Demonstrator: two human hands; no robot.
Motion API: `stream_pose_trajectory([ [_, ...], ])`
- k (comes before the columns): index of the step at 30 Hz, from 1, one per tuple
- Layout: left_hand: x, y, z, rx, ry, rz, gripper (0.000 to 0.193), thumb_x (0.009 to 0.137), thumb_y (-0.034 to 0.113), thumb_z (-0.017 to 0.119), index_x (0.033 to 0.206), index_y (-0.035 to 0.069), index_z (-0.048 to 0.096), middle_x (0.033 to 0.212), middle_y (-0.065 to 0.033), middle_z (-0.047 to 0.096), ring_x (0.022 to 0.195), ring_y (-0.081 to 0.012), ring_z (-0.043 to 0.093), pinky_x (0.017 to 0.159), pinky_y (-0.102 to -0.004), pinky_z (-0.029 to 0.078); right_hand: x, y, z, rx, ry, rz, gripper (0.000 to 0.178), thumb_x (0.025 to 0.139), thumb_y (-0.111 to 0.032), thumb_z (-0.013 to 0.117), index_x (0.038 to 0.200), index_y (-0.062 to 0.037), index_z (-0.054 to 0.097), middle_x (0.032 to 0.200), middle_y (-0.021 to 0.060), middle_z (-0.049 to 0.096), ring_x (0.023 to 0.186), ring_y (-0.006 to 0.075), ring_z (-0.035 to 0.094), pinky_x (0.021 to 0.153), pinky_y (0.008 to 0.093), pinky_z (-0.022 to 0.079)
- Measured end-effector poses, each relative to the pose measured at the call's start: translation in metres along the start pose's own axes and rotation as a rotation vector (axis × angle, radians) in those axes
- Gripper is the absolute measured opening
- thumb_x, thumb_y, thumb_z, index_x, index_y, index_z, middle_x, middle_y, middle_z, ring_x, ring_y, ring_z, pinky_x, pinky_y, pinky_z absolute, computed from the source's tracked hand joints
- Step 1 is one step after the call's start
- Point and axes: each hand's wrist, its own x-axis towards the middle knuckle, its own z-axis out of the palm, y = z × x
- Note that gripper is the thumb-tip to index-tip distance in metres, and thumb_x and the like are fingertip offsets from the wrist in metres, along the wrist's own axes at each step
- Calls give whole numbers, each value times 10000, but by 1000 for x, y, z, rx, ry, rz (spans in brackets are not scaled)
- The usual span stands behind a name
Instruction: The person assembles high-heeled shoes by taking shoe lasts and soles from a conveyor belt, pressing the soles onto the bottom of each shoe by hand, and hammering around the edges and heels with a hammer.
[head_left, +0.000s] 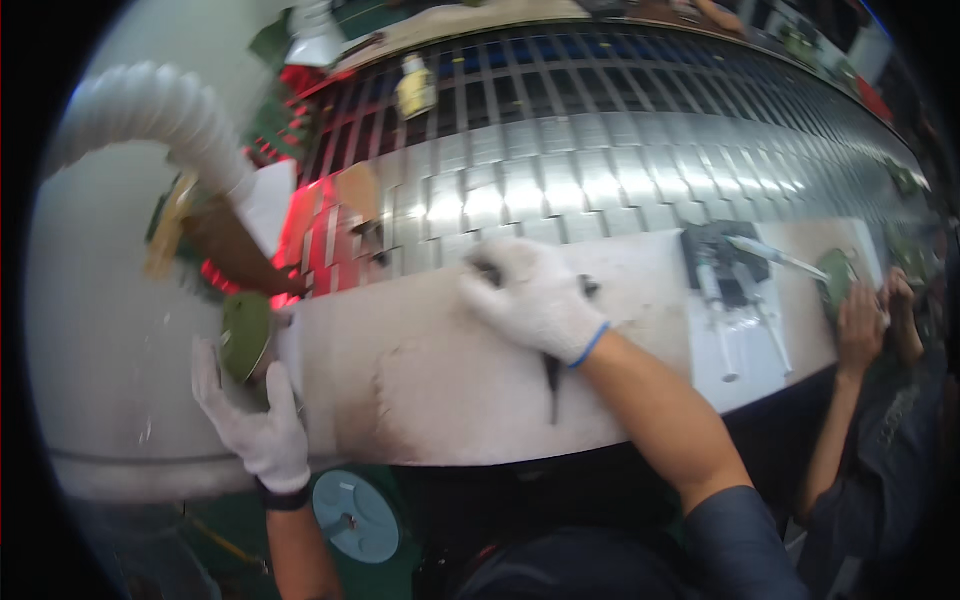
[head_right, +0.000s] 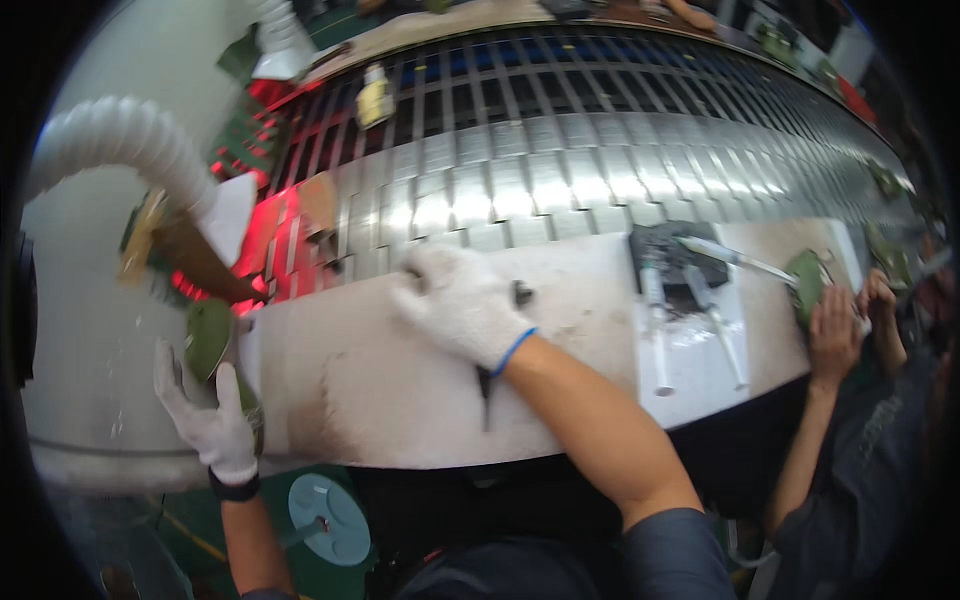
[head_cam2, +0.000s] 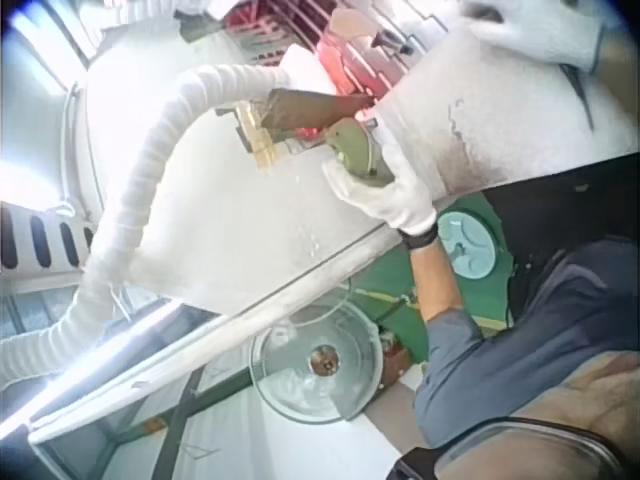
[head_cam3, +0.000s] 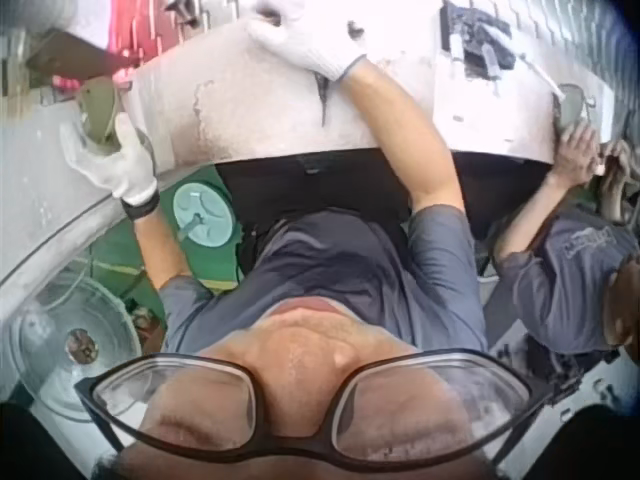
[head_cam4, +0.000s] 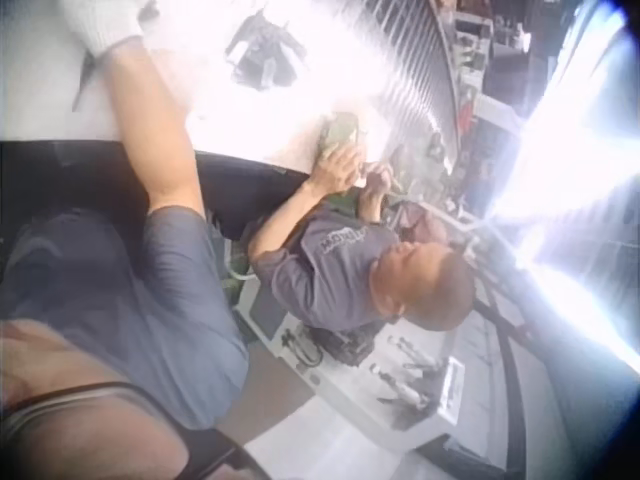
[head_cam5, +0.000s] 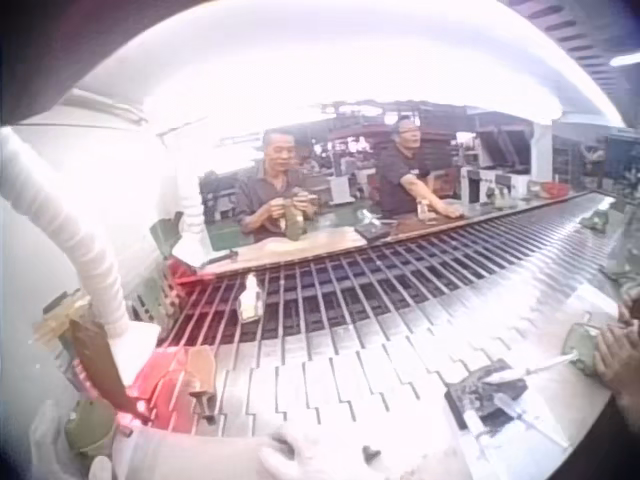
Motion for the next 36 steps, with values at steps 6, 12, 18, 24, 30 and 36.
stream_pose_trajectory([
  [6,50,-24,170,-63,-547,-216,789,1005,283,749,1669,5,426,1546,-241,605,1343,-330,645,1146,-417,494,-5,13,11,191,10,-118,347,960,-337,690,1099,-24,746,1061,212,759,1048,403,742,932,493,582],
  [12,68,-59,306,-391,-778,-379,358,994,264,765,1151,-55,725,963,-91,742,846,-173,685,791,-342,559,-9,25,-8,239,33,42,442,991,-341,677,1296,-22,657,1099,216,747,1048,390,743,925,487,576],
  [18,39,132,209,-767,-597,-110,337,946,76,787,1256,-46,740,1019,-99,763,860,-162,696,782,-339,562,-2,35,2,435,241,201,650,1085,-412,625,1582,-13,494,1331,301,693,1242,398,700,1061,470,543],
  [24,44,150,193,-1070,-844,-149,585,927,32,705,1502,-32,617,951,-97,745,822,-130,712,721,-285,567,3,52,4,446,301,81,597,1137,-358,562,1553,62,480,1160,229,713,1104,325,720,985,417,567],
  [30,121,34,355,-767,-558,-203,675,1045,247,731,1616,-21,492,1364,-172,697,1209,-226,696,1060,-348,533,5,39,-1,972,175,309,514,1105,-246,596,1517,49,506,1030,118,691,901,164,670,850,351,575],
  [36,224,-13,528,-70,-498,-442,1261,853,698,812,1729,-26,266,1632,-380,486,1507,-485,515,1232,-507,436,-10,31,1,500,226,237,580,1020,-263,693,1532,-48,524,1337,198,670,1151,368,717,1032,449,563],
])
